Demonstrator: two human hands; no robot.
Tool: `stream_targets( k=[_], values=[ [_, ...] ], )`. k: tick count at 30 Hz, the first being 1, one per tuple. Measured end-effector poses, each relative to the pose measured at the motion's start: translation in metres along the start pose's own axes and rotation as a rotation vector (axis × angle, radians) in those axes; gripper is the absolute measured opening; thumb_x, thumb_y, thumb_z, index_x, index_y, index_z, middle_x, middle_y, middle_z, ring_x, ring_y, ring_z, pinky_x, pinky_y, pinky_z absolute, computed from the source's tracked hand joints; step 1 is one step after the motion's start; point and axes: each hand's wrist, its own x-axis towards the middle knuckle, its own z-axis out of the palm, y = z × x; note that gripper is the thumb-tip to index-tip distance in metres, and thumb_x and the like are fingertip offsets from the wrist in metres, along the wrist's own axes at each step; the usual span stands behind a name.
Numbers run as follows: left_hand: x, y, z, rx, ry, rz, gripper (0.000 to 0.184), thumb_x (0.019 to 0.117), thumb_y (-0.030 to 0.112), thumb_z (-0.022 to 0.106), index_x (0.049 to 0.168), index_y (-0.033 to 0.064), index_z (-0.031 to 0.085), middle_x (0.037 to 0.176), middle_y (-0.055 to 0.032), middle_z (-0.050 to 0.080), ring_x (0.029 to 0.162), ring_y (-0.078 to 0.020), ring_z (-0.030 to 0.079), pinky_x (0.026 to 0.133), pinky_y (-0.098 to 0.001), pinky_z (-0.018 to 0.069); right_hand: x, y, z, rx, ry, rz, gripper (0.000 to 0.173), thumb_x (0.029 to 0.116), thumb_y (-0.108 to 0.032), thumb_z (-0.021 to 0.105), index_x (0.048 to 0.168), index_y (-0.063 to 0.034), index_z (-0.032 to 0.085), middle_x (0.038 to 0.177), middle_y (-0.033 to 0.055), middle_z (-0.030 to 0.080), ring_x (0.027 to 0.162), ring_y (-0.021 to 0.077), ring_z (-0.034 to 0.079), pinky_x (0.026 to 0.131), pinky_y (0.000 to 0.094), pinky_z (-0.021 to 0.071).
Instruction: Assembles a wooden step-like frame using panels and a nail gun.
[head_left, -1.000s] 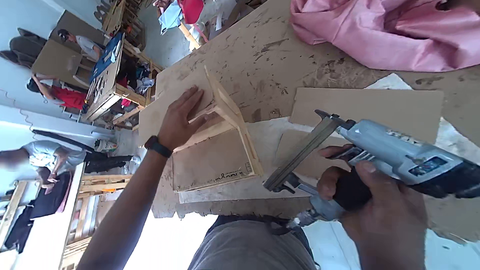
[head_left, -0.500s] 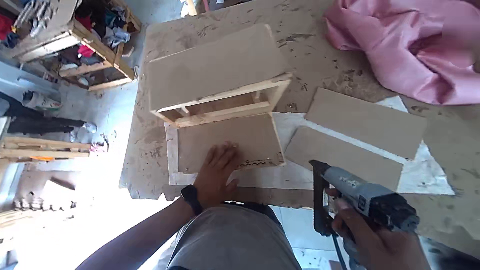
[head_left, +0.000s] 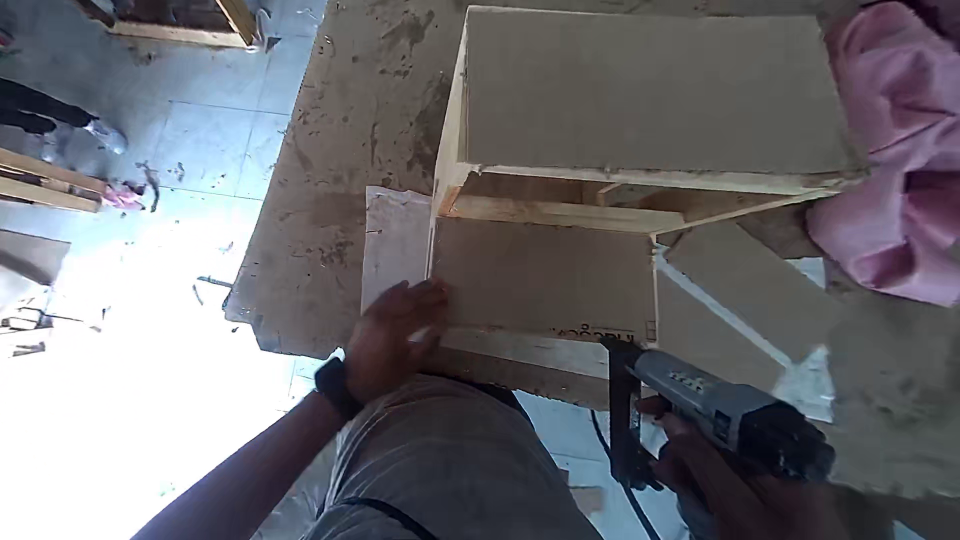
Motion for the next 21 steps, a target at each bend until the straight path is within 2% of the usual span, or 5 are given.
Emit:
stream_targets(
  k=[4, 8, 11, 14, 21],
  values=[
    [0.039, -0.019, -0.065, -0.143, 0.220, -0.020, 0.026, 0.1016, 0.018, 0.060, 0.121, 0.0048, 0.072, 0.131, -0.0066, 0.070, 0.123, -0.0206, 0.066, 0.107, -0.0462, 0.0566, 0.001, -0.051, -0.042, -0.095, 0.124, -0.043, 0.029, 0.1049, -0.016, 0.057, 0.128, 0.0014, 0.056, 0.106, 0.0143, 0.073, 0.064, 0.0243, 0.070, 0.058, 0.0418, 0.0625],
    [0.113, -0.017, -0.119, -0.099, 0.324, 0.258, 0.037, 0.0974, 0.025, 0.065, 0.126, 0.0017, 0.069, 0.141, -0.0134, 0.063, 0.139, -0.0326, 0.053, 0.116, -0.0536, 0.0459, 0.006, -0.109, -0.097, -0.289, 0.347, -0.160, 0.033, 0.1042, -0.017, 0.056, 0.133, -0.0008, 0.055, 0.107, 0.0121, 0.073, 0.068, 0.0228, 0.071, 0.062, 0.0415, 0.0634],
    [0.173, 0.003, -0.129, 0.016, 0.244, 0.437, 0.054, 0.0897, 0.046, 0.075, 0.132, 0.0143, 0.068, 0.155, -0.0089, 0.050, 0.152, -0.0351, 0.033, 0.124, -0.0584, 0.0318, 0.018, -0.136, -0.126, -0.411, 0.455, -0.274, 0.034, 0.1060, -0.023, 0.051, 0.131, 0.0006, 0.057, 0.100, 0.0125, 0.071, 0.068, 0.0220, 0.070, 0.064, 0.0415, 0.0633],
    [0.218, 0.018, -0.116, 0.145, 0.055, 0.529, 0.070, 0.0864, 0.065, 0.068, 0.145, 0.0271, 0.061, 0.168, -0.0037, 0.031, 0.159, -0.0347, 0.013, 0.128, -0.0648, 0.0121, 0.033, -0.160, -0.141, -0.434, 0.514, -0.396, 0.037, 0.1048, -0.030, 0.053, 0.130, -0.0039, 0.058, 0.098, 0.0116, 0.071, 0.068, 0.0241, 0.070, 0.062, 0.0432, 0.0636],
    [0.251, -0.002, -0.087, 0.086, -0.003, 0.587, 0.057, 0.0897, 0.066, 0.063, 0.138, 0.0361, 0.066, 0.158, 0.0089, 0.047, 0.155, -0.0254, 0.029, 0.126, -0.0685, 0.0140, 0.087, -0.213, -0.140, -0.229, 0.491, -0.438, 0.031, 0.1036, -0.033, 0.051, 0.126, -0.0150, 0.063, 0.096, 0.0122, 0.072, 0.053, 0.0252, 0.063, 0.046, 0.0391, 0.0572]
  ],
)
